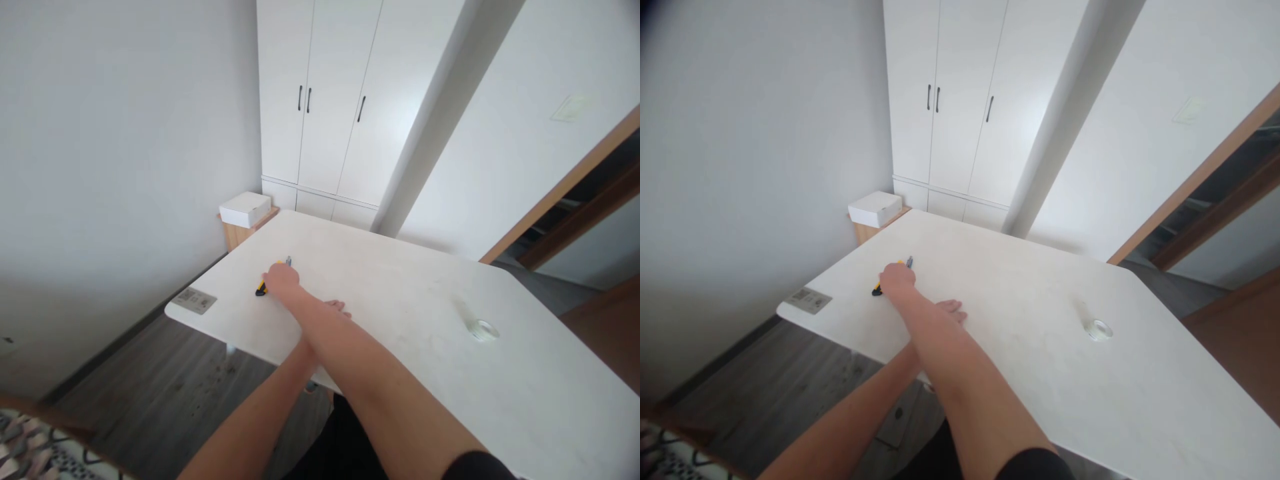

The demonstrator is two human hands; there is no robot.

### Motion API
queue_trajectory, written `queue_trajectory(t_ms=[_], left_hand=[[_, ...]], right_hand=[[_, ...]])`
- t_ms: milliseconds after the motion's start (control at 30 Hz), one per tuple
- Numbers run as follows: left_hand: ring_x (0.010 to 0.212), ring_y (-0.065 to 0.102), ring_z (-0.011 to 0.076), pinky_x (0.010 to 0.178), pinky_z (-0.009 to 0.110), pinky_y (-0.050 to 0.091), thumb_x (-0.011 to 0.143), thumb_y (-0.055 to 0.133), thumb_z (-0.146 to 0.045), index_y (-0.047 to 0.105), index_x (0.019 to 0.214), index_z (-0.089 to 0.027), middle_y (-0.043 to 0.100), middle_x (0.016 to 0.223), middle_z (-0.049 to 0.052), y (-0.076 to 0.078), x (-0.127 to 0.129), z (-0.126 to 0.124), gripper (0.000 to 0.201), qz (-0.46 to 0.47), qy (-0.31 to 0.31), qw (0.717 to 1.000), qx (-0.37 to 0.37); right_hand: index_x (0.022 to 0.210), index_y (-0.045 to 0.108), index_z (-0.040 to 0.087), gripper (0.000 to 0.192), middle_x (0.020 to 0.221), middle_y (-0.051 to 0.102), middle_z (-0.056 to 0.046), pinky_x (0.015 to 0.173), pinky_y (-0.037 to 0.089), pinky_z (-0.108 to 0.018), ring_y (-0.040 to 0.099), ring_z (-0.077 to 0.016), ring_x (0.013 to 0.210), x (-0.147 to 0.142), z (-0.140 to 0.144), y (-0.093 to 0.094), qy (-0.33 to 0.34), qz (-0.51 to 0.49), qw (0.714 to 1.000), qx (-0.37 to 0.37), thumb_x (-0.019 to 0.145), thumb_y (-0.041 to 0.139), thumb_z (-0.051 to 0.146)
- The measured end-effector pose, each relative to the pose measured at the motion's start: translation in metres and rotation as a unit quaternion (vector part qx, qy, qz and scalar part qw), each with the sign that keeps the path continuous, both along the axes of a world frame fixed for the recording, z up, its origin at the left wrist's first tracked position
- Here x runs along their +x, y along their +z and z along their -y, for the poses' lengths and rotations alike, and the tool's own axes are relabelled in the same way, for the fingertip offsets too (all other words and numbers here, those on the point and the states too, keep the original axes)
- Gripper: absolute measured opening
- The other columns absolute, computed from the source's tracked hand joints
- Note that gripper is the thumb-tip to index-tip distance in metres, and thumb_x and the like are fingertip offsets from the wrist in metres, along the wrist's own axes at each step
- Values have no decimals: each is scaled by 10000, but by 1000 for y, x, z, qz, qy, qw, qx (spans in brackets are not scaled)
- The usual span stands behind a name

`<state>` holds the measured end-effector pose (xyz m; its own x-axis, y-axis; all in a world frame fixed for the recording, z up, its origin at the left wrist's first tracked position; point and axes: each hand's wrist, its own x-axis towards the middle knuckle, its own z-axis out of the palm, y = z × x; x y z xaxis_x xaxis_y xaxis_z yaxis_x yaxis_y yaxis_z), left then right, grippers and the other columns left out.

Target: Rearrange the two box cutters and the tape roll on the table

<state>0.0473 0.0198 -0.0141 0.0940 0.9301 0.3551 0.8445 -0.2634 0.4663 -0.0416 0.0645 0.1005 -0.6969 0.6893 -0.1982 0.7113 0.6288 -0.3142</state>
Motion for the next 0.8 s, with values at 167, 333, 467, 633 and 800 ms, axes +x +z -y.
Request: queue_trajectory(t_ms=[167,333,467,633,800], left_hand=[[1293,540,278,1150,452,377,948,494,-315,729,1146,-236,603,1374,104,-3,1,-6,317,5,13,1000,16],[1284,552,276,1139,428,396,921,527,-279,734,1130,-222,613,1359,103,1,-3,-12,300,-31,-10,999,-19],[1321,514,284,1139,476,385,931,474,-237,692,1195,-195,581,1397,112,5,-3,-6,346,-47,-11,999,-14],[1223,590,271,1101,463,421,928,454,-231,703,1156,-188,660,1283,120,21,0,2,341,-61,-27,997,36],[1210,596,278,1087,453,432,950,424,-300,728,1131,-170,654,1287,148,29,2,2,376,-102,-22,993,51]], right_hand=[[1260,612,93,351,1275,633,-221,878,525,-367,633,-258,1150,-29,2,-15,-95,-29,995,16,936,501,173],[1200,644,109,326,1217,664,-195,894,522,-371,619,-271,1162,-18,6,-16,-32,-19,999,14,890,553,157],[1124,696,137,311,1109,715,-150,831,521,-337,667,-260,1035,34,0,-9,7,-18,1000,13,843,563,139],[1102,706,181,285,1098,714,-96,874,460,-291,639,-217,1031,203,-36,-1,-48,-5,994,96,846,579,176],[1080,704,175,288,1093,696,-88,872,413,-266,613,-199,1027,414,-54,6,-210,94,963,141,832,580,100]])
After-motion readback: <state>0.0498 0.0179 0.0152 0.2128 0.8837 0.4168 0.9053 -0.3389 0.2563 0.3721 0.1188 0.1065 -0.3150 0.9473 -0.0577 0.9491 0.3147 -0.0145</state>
